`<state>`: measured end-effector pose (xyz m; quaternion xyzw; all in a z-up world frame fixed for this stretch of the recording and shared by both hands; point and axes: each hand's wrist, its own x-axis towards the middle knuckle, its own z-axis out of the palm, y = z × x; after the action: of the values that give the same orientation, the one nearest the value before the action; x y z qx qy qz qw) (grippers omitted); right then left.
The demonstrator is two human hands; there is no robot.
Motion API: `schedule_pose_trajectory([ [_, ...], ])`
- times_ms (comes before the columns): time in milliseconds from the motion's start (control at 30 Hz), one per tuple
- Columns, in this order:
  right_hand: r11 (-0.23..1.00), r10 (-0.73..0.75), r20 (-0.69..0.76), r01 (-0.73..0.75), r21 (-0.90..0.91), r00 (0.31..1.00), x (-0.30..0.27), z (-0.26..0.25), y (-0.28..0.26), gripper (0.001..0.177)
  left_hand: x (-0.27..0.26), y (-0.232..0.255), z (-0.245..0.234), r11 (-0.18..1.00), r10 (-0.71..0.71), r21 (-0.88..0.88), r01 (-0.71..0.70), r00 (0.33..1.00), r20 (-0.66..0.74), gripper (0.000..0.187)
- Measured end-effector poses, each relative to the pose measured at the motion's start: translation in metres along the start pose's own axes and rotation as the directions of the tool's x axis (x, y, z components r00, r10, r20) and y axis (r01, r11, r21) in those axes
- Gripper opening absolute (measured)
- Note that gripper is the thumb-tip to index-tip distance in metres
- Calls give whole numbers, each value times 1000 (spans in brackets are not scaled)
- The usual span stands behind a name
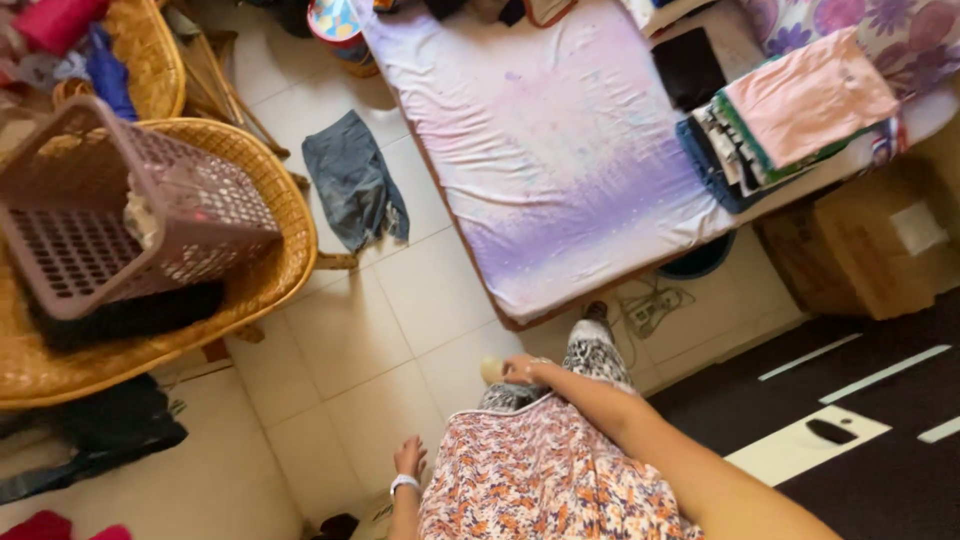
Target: Folding shirts and stacking them on a bed.
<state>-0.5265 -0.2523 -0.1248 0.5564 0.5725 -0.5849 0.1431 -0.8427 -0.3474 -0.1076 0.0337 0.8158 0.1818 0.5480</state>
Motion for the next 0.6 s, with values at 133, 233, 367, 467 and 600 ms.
schedule_pose_trajectory([
  [133,933,-239,132,265,-243,962,33,1,-69,38,10,-25,-58,1000,-4,-7,4,1000,-27,38],
  [233,950,-239,6,235,-204,971,34,-46,-95,33,13,-35,-52,986,22,-164,-38,995,-95,33],
  [367,987,-126,-213,145,76,969,58,-97,-78,33,22,-11,-13,913,-77,-388,124,988,133,40],
  [467,957,-5,-337,102,272,942,56,-146,-78,30,37,46,38,970,-71,-214,112,979,192,35],
  [600,906,85,-520,151,395,850,136,-177,-32,23,34,163,92,979,168,53,-194,933,318,33],
])
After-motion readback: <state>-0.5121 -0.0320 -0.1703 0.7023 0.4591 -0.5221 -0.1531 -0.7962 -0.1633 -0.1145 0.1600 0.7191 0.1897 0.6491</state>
